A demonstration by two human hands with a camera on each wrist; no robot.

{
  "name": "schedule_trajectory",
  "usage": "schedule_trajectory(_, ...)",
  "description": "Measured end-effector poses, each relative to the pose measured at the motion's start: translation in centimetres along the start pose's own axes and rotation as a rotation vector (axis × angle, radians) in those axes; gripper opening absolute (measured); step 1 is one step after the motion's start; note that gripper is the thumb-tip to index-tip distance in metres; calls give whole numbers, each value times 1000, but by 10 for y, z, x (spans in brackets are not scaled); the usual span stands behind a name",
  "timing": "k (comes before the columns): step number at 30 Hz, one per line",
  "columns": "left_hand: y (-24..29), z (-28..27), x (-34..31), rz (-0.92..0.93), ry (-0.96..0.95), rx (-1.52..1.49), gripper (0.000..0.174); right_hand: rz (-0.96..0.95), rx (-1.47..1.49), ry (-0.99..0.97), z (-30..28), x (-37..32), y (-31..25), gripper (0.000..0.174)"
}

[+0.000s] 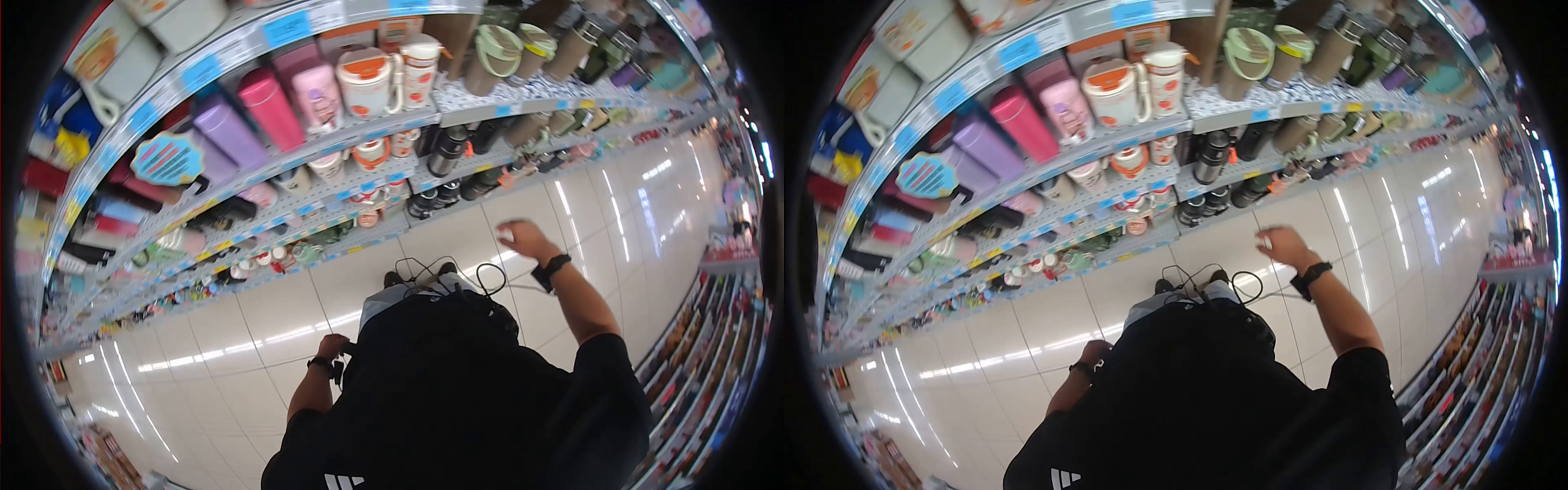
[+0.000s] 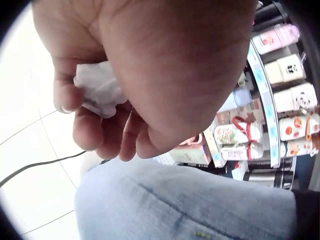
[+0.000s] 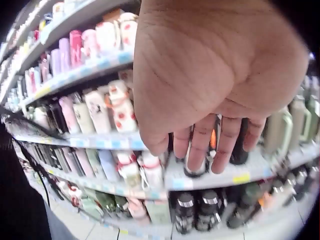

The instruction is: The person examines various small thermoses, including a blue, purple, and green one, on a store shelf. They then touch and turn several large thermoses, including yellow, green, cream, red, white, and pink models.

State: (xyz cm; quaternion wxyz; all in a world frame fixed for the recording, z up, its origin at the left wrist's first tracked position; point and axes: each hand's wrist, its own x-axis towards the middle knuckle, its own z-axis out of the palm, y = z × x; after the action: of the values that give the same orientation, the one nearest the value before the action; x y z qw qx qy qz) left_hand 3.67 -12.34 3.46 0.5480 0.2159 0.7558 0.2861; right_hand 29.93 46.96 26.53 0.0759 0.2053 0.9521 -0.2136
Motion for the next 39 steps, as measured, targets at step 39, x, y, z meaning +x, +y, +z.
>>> schedule_trajectory(39,148,165,29,-273,46,51,18,1393,1488,438,309,-527,53,36)
